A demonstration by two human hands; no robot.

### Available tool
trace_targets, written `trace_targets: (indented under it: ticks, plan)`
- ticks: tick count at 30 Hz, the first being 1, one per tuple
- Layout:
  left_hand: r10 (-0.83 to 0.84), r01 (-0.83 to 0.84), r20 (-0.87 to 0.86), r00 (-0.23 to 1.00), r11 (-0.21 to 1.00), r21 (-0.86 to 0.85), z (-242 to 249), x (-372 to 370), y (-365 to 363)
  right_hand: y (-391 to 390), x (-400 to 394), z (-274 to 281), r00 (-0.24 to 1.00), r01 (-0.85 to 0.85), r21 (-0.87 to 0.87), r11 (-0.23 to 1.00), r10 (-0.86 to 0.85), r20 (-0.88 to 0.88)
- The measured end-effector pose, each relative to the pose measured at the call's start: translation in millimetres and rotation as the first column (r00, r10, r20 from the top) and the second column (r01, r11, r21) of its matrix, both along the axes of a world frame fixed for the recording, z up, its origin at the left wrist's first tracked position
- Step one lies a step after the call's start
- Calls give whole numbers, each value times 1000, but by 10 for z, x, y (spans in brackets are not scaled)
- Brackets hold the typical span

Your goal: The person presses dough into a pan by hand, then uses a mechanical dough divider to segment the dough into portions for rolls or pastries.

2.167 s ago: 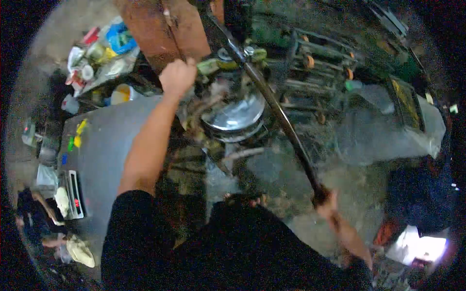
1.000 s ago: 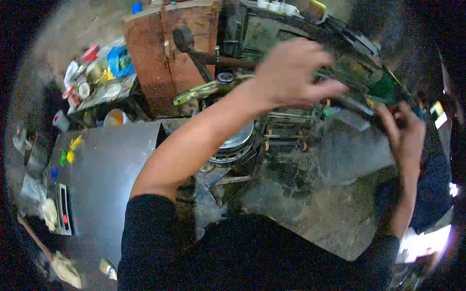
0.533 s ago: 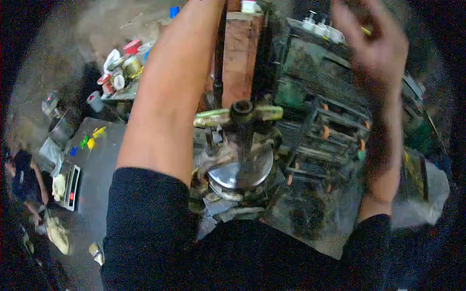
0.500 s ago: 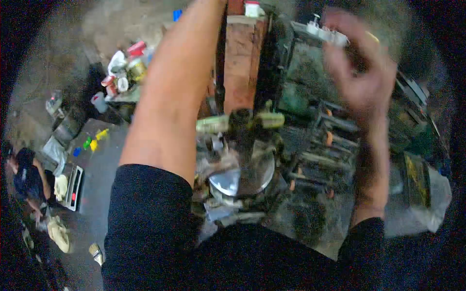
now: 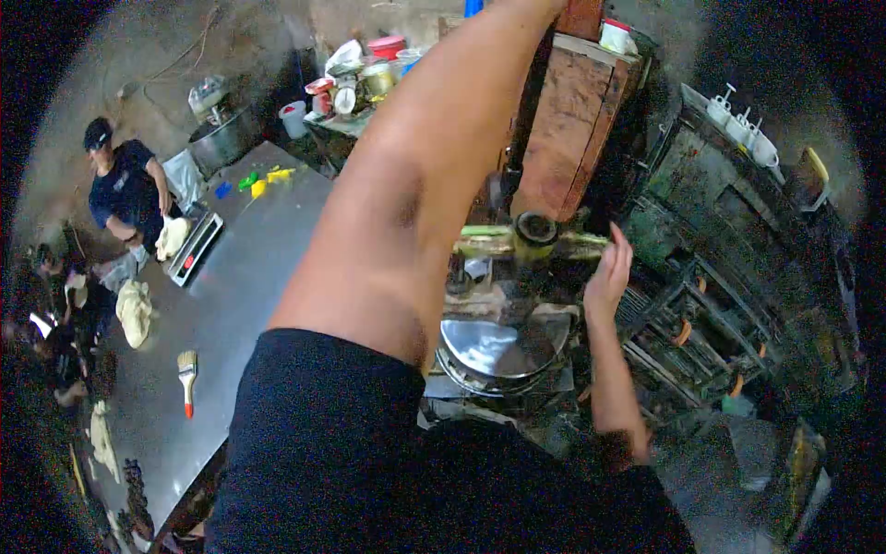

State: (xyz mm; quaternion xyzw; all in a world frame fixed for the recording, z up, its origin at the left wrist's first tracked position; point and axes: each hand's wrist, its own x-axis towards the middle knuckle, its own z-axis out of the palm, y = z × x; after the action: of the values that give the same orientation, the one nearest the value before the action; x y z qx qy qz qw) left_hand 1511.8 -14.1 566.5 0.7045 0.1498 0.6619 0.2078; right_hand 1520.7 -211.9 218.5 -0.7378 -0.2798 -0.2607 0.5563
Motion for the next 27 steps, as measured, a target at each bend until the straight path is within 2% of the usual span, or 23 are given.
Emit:
trace_targets:
  ticks: [2,3,4,5,6,7,8,9,10,11,13,14,15,17,18,19,21,22,23,24,25,26,27]
  plan:
    - [60,-36,-195,979,992,124,-245,-117,106,-282,-255,-638,981,134,-31,990,-137,-135]
    - [76,-53,-195,978,991,121,-434,-128,195,-438,-399,-1110,956,210,-66,975,-219,-197]
    - [85,-54,-134,987,973,225,-652,-123,280,-584,-598,-1581,913,240,-56,969,-245,-326]
    - [89,-60,-74,993,943,328,-858,-123,363,-712,-726,-2230,834,216,130,968,-113,-541]
    - [63,-19,-208,976,979,204,-1101,-172,322,-945,-754,-3404,623,318,26,948,-188,-759]
    - [18,7,-334,943,997,73,-1311,-291,220,-903,-1189,-3228,296,281,-5,960,-91,-951]
    - [62,-33,-366,928,996,83,-1434,-463,107,-868,-1626,-3072,-85,202,-50,978,-34,-996]
    - [105,-73,-398,911,993,95,-1533,-646,9,-784,-1867,-2868,-222,101,80,992,101,-970]
    - [-37,67,-494,869,997,45,-1599,-848,-61,-738,-1919,-3047,-265,148,160,976,195,-944]
    - [-38,61,-504,863,998,30,-1664,-1052,-138,-706,-1955,-3228,-302,200,235,951,288,-909]
    - [-288,341,-393,873,937,71,-1839,-1413,-310,-505,-1961,-2972,-183,431,581,691,697,-693]
    - [-355,383,-174,918,909,165,-1984,-1508,-372,-477,-2014,-2772,-167,371,652,661,738,-654]
    - [-363,392,-196,911,909,141,-2133,-1644,-437,-500,-2041,-2678,-153,309,717,624,777,-610]
    - [-518,518,12,855,855,21,-2420,-2015,-571,-575,-1978,-3114,-89,343,581,738,642,-762]
    - [-443,444,37,896,896,-21,-2623,-2252,-601,-576,-2023,-3114,-50,378,568,731,628,-776]
    - [-336,339,64,940,939,-61,-2907,-2499,-620,-644,-2014,-3185,-80,349,563,749,622,-779]
    - [-238,225,22,971,877,-426,-3728,-2791,-654,-913,-2053,-3395,-122,382,459,802,536,-835]
    - [-149,81,-81,985,831,-550,-4074,-2982,-742,-1002,-2121,-3274,-169,381,206,901,287,-943]
    - [-106,-106,-266,958,733,-672,-4610,-3063,-755,-1217,-2110,-3397,-113,329,307,893,360,-926]
    - [-90,-298,-429,899,592,-749,-5161,-3139,-833,-1558,-1948,-3758,-50,156,472,868,484,-873]
    - [-120,-476,-572,811,433,-765,-5696,-3220,-908,-1634,-2135,-3097,-133,300,277,913,327,-936]
    - [-278,-407,-437,855,162,-899,-6275,-3315,-992,-1887,-2008,-3260,-134,186,162,969,188,-973]
    - [-381,-314,-244,892,-133,-940,-6617,-3432,-1120,-2139,-1741,-3908,20,171,73,983,71,-997]
